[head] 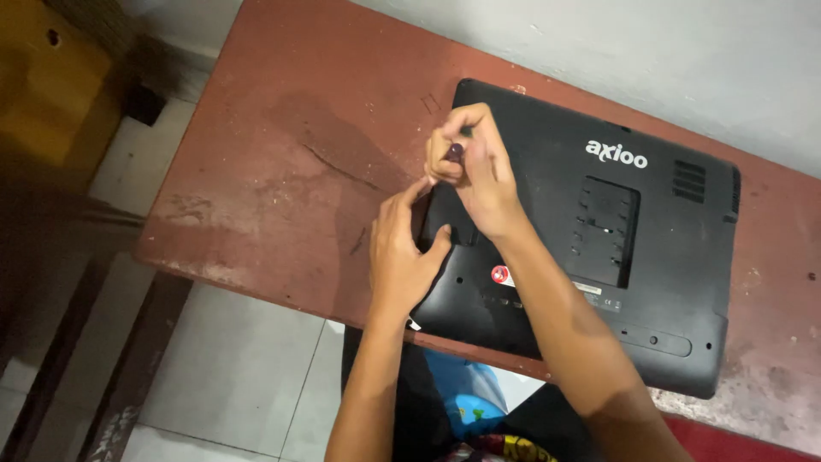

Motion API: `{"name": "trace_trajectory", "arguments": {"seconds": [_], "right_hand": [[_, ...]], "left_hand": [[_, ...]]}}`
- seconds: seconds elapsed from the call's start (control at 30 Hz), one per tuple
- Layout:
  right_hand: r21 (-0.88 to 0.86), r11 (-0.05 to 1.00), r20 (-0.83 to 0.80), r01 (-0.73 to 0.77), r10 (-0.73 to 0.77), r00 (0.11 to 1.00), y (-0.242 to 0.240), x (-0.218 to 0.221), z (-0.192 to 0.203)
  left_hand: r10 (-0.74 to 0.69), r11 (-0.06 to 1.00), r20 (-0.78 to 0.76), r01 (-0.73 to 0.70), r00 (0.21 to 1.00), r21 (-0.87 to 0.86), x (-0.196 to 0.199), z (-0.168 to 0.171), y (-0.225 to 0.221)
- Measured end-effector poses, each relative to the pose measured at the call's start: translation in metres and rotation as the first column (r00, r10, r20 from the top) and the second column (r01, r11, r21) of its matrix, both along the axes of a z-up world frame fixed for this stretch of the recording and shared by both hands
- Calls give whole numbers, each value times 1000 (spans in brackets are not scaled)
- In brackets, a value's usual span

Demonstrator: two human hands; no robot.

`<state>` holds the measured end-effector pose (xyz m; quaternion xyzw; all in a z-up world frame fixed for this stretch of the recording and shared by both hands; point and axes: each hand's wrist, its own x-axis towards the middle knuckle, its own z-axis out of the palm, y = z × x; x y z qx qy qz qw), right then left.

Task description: Disassembling a computer monitor by removing screws and prying off the outer casing

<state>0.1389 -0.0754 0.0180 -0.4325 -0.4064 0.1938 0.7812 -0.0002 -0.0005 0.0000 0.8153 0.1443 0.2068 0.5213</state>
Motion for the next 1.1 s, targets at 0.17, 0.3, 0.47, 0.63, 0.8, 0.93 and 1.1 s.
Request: {"name": "trace_trajectory", "arguments": {"seconds": [0.17,0.3,0.47,0.63,0.8,0.93,1.1], "right_hand": [[-17,995,100,101,-99,990,0,0,11],[-69,985,43,155,-152,987,1,-3,10],[-11,998,11,60,-60,998,1,0,2],[5,997,69,75,-75,995,4,-1,9],[-76,985,33,156,-154,987,7,-5,2],[-75,990,2,124,-124,992,4,-3,-4],[-3,993,6,115,-115,993,4,8,-16]], "left_hand": [[20,1000,7,-20,1000,0,0,-5,-2],[30,1000,21,-30,999,-6,0,-2,-3],[16,1000,13,-16,1000,-9,0,0,-1],[23,999,48,-21,999,-30,0,-1,-1],[34,999,33,-33,999,-14,3,-3,0],[59,998,36,-60,998,24,2,-6,-2],[38,999,-47,-39,998,-22,2,1,-2]]}}
